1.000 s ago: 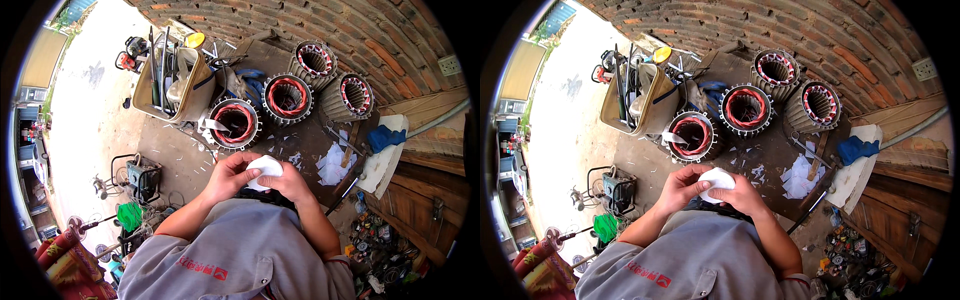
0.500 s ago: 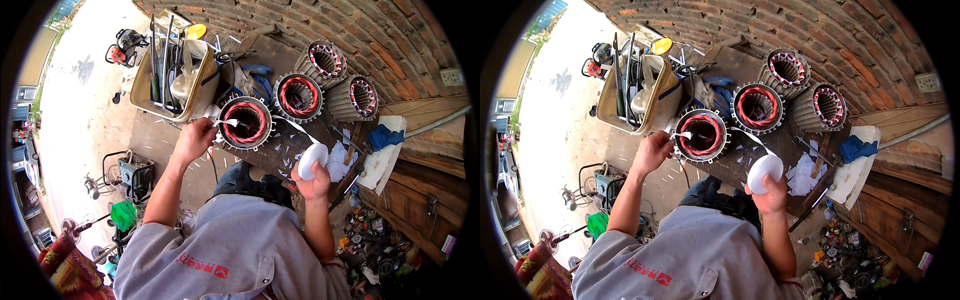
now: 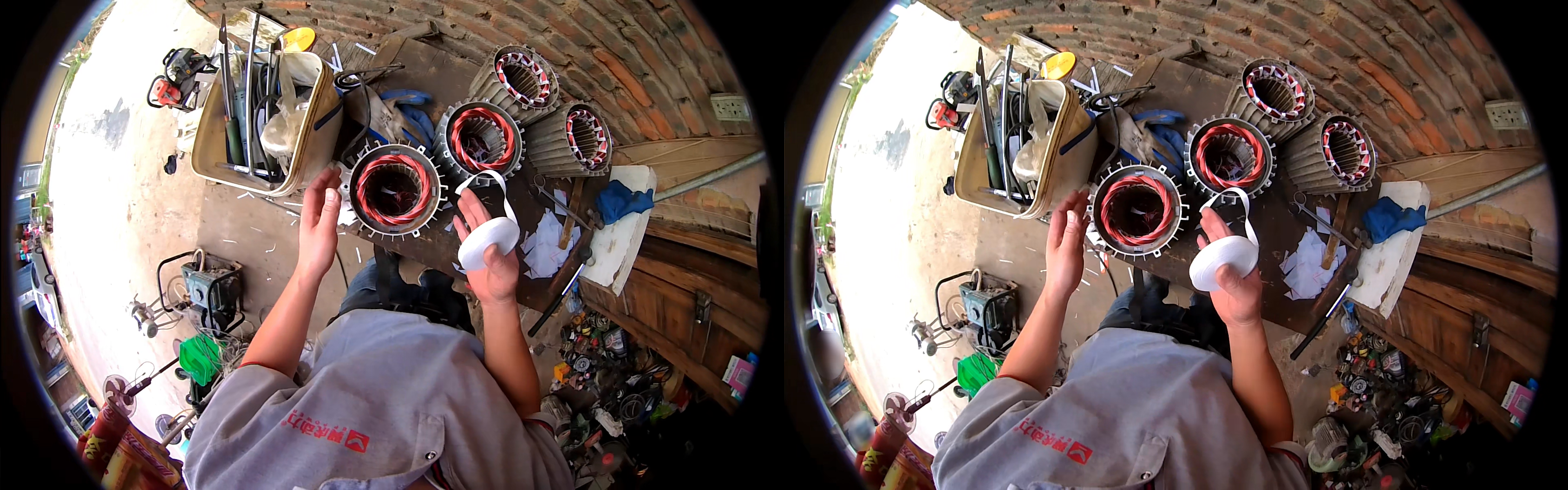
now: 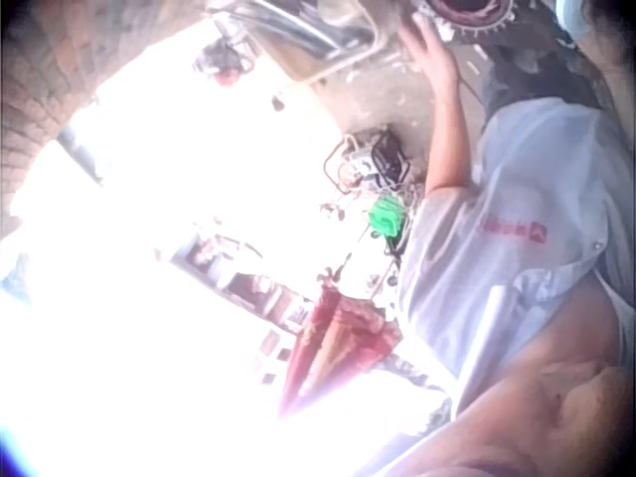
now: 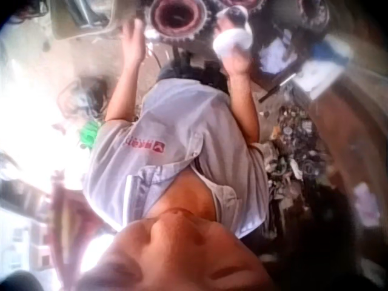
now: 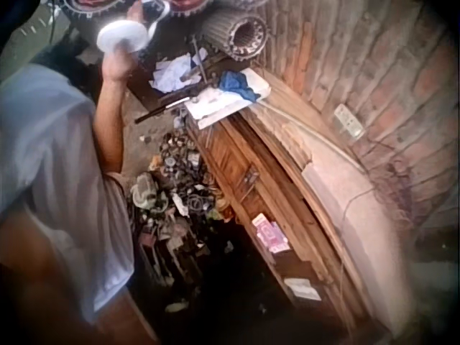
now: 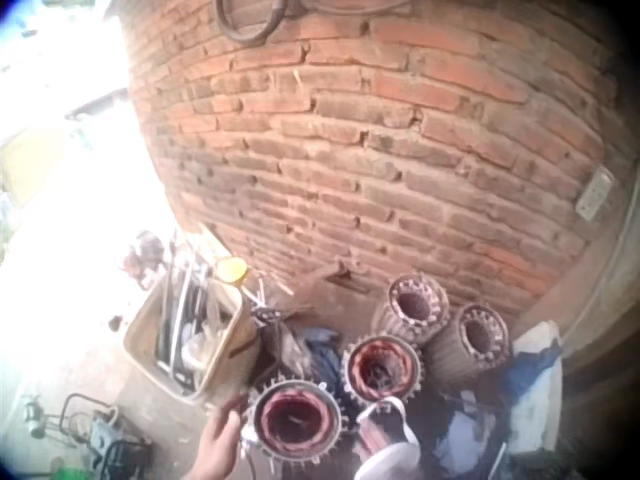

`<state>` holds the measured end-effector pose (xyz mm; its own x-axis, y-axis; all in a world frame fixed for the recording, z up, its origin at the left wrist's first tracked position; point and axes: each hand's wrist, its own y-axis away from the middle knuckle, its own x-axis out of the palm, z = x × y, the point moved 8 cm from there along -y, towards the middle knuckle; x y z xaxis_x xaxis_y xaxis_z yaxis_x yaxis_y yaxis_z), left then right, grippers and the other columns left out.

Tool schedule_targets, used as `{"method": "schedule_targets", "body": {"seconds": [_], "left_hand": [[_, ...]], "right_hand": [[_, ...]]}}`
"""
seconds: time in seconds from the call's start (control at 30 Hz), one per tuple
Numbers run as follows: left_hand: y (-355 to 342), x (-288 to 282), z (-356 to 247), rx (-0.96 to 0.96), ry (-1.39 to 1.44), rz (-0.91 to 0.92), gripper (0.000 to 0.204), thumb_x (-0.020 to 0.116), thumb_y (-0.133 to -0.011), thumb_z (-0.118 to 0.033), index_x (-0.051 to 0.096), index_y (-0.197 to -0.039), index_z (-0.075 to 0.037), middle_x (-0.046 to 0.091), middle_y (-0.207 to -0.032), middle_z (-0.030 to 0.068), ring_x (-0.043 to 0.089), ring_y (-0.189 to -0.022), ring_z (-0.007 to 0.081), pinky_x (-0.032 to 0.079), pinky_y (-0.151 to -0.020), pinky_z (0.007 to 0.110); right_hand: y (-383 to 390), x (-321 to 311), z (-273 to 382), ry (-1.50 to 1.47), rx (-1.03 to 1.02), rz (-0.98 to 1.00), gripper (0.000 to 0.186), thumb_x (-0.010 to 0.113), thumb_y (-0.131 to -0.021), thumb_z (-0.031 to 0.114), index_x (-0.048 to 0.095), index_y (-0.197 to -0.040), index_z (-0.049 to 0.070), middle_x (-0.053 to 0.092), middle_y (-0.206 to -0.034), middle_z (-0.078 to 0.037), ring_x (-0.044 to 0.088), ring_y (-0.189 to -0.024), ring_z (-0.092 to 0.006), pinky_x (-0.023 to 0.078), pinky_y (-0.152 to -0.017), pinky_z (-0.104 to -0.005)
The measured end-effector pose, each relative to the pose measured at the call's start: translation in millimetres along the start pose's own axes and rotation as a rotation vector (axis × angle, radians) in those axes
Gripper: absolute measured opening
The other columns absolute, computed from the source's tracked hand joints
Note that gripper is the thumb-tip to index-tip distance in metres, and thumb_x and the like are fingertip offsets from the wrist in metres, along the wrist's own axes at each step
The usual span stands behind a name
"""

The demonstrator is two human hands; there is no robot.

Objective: The person uses a wooden stick and a hammer to tap and adjust the copper windings inside a motor stator. They then cut a strip of white insulating tape and wrap it around the stator's outer rim to secure the coils.

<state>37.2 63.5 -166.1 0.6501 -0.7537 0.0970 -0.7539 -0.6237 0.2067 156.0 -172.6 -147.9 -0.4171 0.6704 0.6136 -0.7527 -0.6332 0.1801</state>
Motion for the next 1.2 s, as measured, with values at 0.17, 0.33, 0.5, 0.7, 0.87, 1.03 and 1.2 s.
{"method": "schedule_targets", "body": {"seconds": [0.17,0.33,0.5,0.7,0.87,1.03,1.2], "left_hand": [[-34.9,23.4,22.2,-0.054,0.278,0.178,0.055,0.048,-0.099,-0.03,0.036,-0.142,0.002,0.04,-0.145,0.0146,0.042,-0.131,0.0216,0.03,-0.11,0.034],[-33.5,41.0,14.6,-0.124,0.337,0.151,0.058,0.045,-0.092,-0.021,0.033,-0.144,0.002,0.052,-0.133,0.0164,0.054,-0.12,0.0234,0.041,-0.103,0.034],[-14.3,40.8,13.6,-0.091,0.297,0.057,0.065,0.048,-0.082,-0.022,0.033,-0.141,0.003,0.051,-0.132,0.0184,0.054,-0.12,0.0284,0.043,-0.102,0.037],[26.0,78.8,-9.7,-0.057,0.194,0.175,0.071,0.05,-0.076,-0.023,0.035,-0.139,0.006,0.045,-0.138,0.0179,0.048,-0.126,0.0272,0.037,-0.107,0.037],[48.2,122.9,9.8,-0.074,0.248,0.285,0.07,0.056,-0.076,-0.015,0.034,-0.14,0.003,0.034,-0.148,0.0172,0.036,-0.135,0.0264,0.026,-0.113,0.037],[53.6,167.8,27.4,-0.062,0.185,0.393,0.065,0.055,-0.075,-0.005,0.038,-0.138,0.0,0.033,-0.149,0.0185,0.029,-0.14,0.0273,0.019,-0.115,0.038],[56.1,187.3,37.9,-0.068,0.147,0.398,0.066,0.055,-0.074,-0.005,0.038,-0.138,-0.001,0.033,-0.149,0.018,0.03,-0.139,0.0271,0.021,-0.114,0.037]], "right_hand": [[-34.1,16.8,-15.2,-0.096,-0.062,-0.048,0.085,0.078,-0.077,0.026,0.034,-0.144,-0.003,0.032,-0.153,-0.015,0.052,-0.114,-0.0161,0.041,-0.098,-0.0312],[-43.9,37.4,-31.8,-0.013,-0.091,-0.183,0.082,0.078,-0.078,0.022,0.034,-0.144,0.002,0.057,-0.121,-0.009,0.056,-0.107,-0.0163,0.043,-0.097,-0.0313],[-29.1,46.7,-30.1,0.1,-0.094,-0.244,0.077,0.076,-0.081,0.018,0.032,-0.143,0.004,0.059,-0.117,-0.011,0.059,-0.106,-0.0188,0.048,-0.092,-0.0315],[24.8,31.1,-2.6,0.077,-0.192,-0.332,0.077,0.074,-0.081,0.014,0.031,-0.144,0.001,0.057,-0.123,-0.013,0.058,-0.108,-0.0186,0.047,-0.092,-0.0319],[48.4,-1.5,30.8,0.06,-0.288,-0.386,0.077,0.075,-0.077,0.015,0.036,-0.141,-0.002,0.058,-0.125,-0.016,0.058,-0.11,-0.0218,0.045,-0.096,-0.0337],[69.5,-49.2,44.6,0.108,-0.292,-0.495,0.076,0.075,-0.076,0.019,0.04,-0.138,-0.005,0.058,-0.123,-0.015,0.058,-0.108,-0.0224,0.047,-0.093,-0.0341],[74.3,-72.8,51.4,0.093,-0.276,-0.512,0.076,0.077,-0.074,0.02,0.042,-0.137,-0.004,0.056,-0.125,-0.013,0.057,-0.108,-0.0209,0.045,-0.094,-0.033]]}}
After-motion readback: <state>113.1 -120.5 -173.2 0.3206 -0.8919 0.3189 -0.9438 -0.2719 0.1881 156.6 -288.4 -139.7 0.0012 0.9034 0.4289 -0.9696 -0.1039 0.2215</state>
